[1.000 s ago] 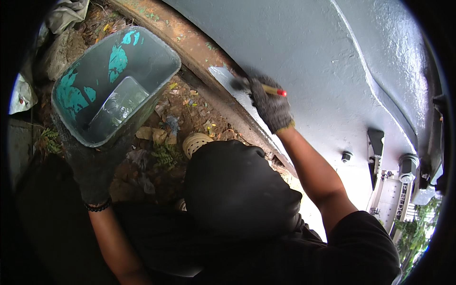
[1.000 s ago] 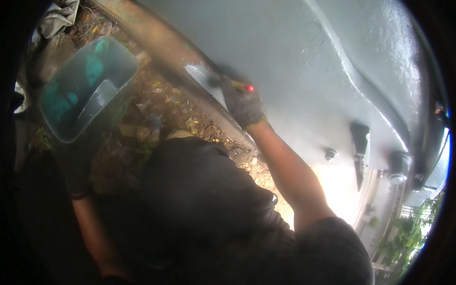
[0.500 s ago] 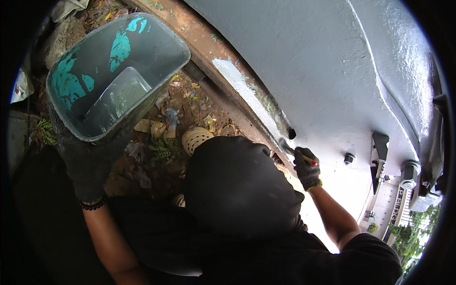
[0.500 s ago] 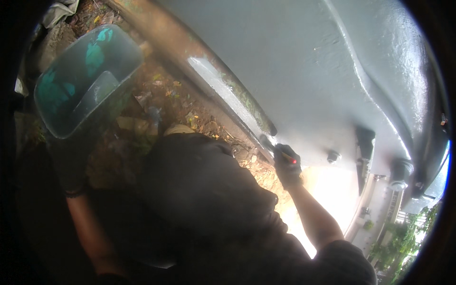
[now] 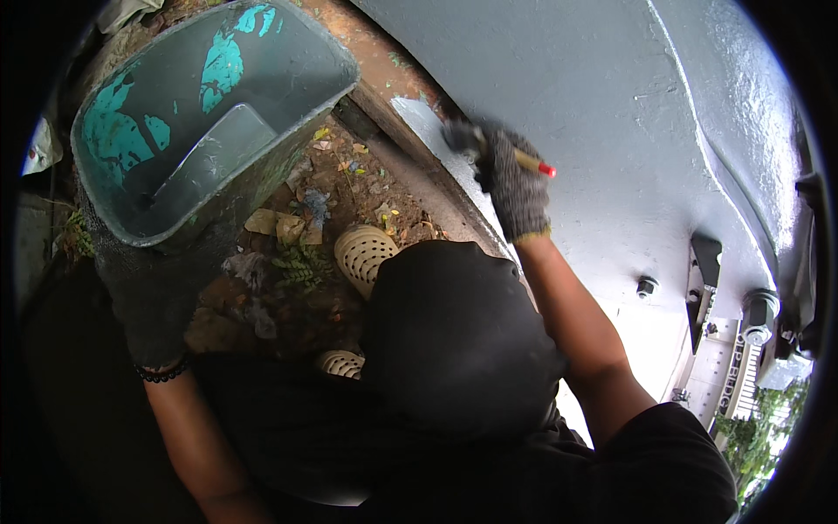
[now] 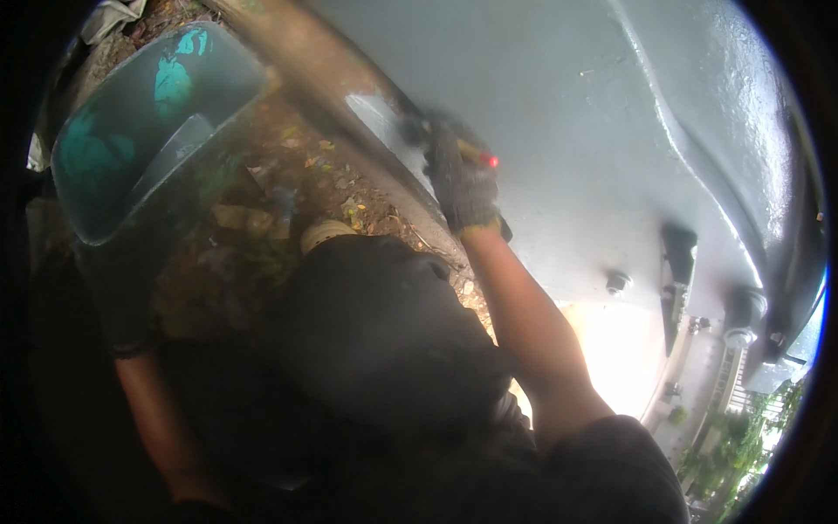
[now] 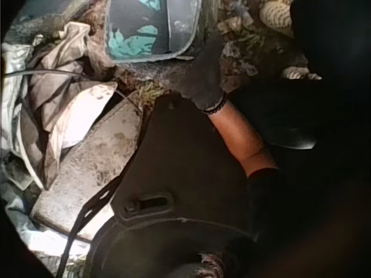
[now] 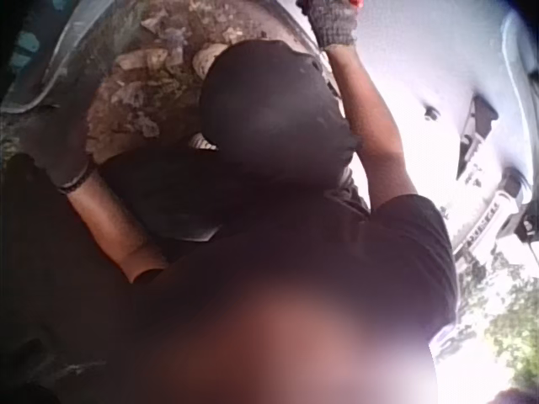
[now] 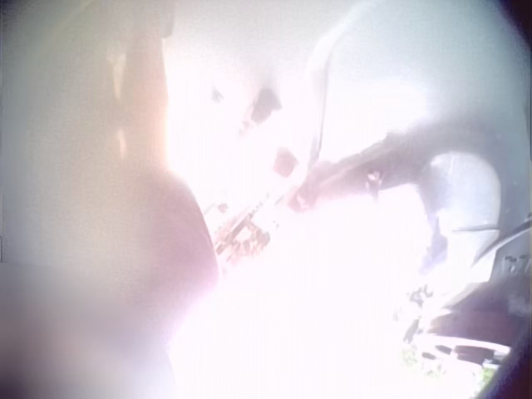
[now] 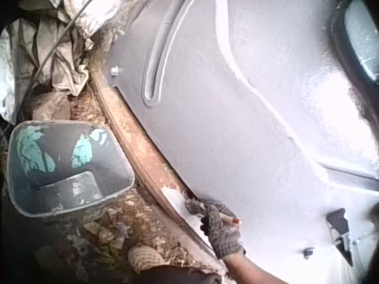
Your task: The person paints a large gray metal object using a paintbrush and a small container of paint. They repeatedly dip the brush into the container and apply paint to the surface, focusing on edges and seams.
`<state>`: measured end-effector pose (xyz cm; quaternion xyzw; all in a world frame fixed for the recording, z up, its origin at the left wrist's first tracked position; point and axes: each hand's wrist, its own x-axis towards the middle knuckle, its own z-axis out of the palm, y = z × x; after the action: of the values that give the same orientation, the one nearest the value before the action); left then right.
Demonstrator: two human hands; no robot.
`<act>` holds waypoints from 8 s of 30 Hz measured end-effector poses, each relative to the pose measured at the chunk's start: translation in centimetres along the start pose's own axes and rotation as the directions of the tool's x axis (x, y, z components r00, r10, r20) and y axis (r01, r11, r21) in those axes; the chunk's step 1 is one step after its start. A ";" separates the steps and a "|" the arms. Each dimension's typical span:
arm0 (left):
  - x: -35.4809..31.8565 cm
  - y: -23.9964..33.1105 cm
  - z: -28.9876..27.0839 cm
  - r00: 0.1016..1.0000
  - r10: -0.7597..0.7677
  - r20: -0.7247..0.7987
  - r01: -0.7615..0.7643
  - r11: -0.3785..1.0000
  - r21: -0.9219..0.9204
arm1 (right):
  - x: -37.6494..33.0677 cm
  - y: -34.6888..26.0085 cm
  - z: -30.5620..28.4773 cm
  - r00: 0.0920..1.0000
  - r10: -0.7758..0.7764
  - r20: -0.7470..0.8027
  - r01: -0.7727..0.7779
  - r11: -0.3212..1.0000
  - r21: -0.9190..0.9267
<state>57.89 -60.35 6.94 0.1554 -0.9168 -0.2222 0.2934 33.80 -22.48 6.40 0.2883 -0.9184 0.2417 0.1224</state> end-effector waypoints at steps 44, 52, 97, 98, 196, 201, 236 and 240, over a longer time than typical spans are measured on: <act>0.1 0.6 -0.3 0.999 -0.031 -0.017 0.029 0.997 -0.077 | -2.9 -2.5 -2.2 0.976 0.042 0.215 -0.084 0.978 0.190; 0.0 0.4 -0.3 0.997 -0.081 0.010 0.082 0.993 -0.082 | 2.1 -1.1 2.0 0.964 -0.019 0.265 -0.084 0.924 0.372; -1.0 -1.0 -1.6 0.989 0.078 0.129 -0.072 0.996 -0.053 | -20.2 5.4 -15.9 0.388 0.890 0.239 -0.916 0.344 0.207; -0.7 -0.9 -1.5 0.990 0.075 0.121 -0.069 0.996 -0.053 | -20.1 5.8 -14.9 0.384 0.897 0.218 -0.906 0.321 0.274; -3.1 0.3 0.2 0.936 -0.302 0.180 0.344 0.890 -0.298 | -19.0 4.2 -4.2 0.461 0.881 0.111 -0.844 0.396 0.361; -2.7 2.3 1.1 0.907 -0.385 0.171 0.418 0.876 -0.243 | -17.1 4.0 -3.1 0.707 0.706 -0.045 -0.637 0.663 0.393; -3.5 -1.7 -0.6 0.979 -0.155 0.129 0.171 0.977 -0.124 | -11.5 6.0 -8.8 0.814 0.264 0.518 0.038 0.865 -0.500; -3.2 -1.6 -0.5 0.984 -0.129 0.120 0.143 0.983 -0.116 | -13.3 5.9 -9.7 0.839 0.255 0.481 -0.089 0.936 -0.340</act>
<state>60.96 -60.55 4.97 0.1865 -0.9033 -0.3067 0.2349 41.85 -6.95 7.62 0.2358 -0.9655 0.0207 -0.1088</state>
